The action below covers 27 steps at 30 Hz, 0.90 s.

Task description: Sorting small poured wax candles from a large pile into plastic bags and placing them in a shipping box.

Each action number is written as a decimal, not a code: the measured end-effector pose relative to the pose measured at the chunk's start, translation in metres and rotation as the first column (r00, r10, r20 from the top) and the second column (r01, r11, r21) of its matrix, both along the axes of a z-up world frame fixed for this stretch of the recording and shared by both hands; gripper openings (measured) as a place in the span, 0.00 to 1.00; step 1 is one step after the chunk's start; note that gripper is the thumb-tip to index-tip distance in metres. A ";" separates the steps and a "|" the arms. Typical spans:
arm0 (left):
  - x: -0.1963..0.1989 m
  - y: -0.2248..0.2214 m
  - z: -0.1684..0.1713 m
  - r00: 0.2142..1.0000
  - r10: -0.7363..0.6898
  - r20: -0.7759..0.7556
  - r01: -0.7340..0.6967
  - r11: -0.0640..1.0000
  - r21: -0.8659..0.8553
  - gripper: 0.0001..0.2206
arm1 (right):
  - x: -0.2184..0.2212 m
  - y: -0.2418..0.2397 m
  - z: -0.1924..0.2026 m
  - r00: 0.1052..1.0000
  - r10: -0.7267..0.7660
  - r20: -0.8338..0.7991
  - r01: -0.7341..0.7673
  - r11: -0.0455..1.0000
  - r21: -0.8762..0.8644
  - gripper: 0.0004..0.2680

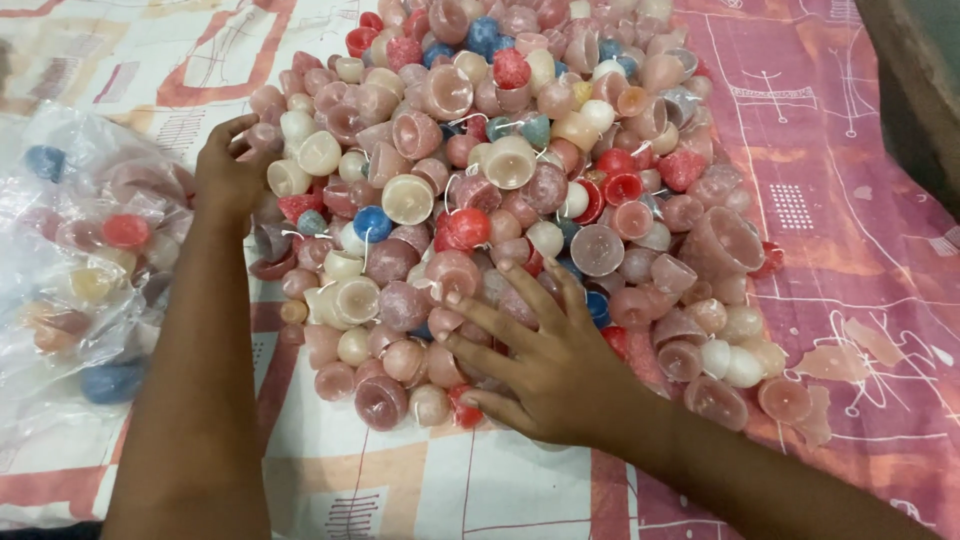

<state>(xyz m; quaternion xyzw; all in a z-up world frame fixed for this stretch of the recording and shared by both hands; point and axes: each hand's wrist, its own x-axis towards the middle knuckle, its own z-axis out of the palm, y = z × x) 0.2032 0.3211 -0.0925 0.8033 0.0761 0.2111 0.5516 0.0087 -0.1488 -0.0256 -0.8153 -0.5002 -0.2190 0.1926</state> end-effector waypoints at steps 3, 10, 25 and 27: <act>-0.011 0.004 0.000 1.000 -0.020 -0.002 0.020 0.998 0.059 0.22 | 0.001 0.000 -0.001 1.000 0.009 -0.016 -0.009 1.000 0.002 0.19; -0.049 -0.034 0.036 0.957 0.287 -0.042 -0.178 0.695 0.697 0.20 | 0.001 0.000 -0.004 0.999 0.017 -0.029 -0.016 1.000 0.010 0.18; -0.069 -0.050 0.062 0.936 0.209 0.283 -0.082 0.912 -0.402 0.15 | 0.000 -0.001 -0.006 1.000 0.005 -0.012 -0.005 1.000 0.018 0.18; -0.080 -0.086 0.073 0.936 0.034 0.351 0.053 0.971 -0.235 0.16 | 0.001 -0.002 -0.006 1.000 0.004 -0.013 -0.004 1.000 0.014 0.17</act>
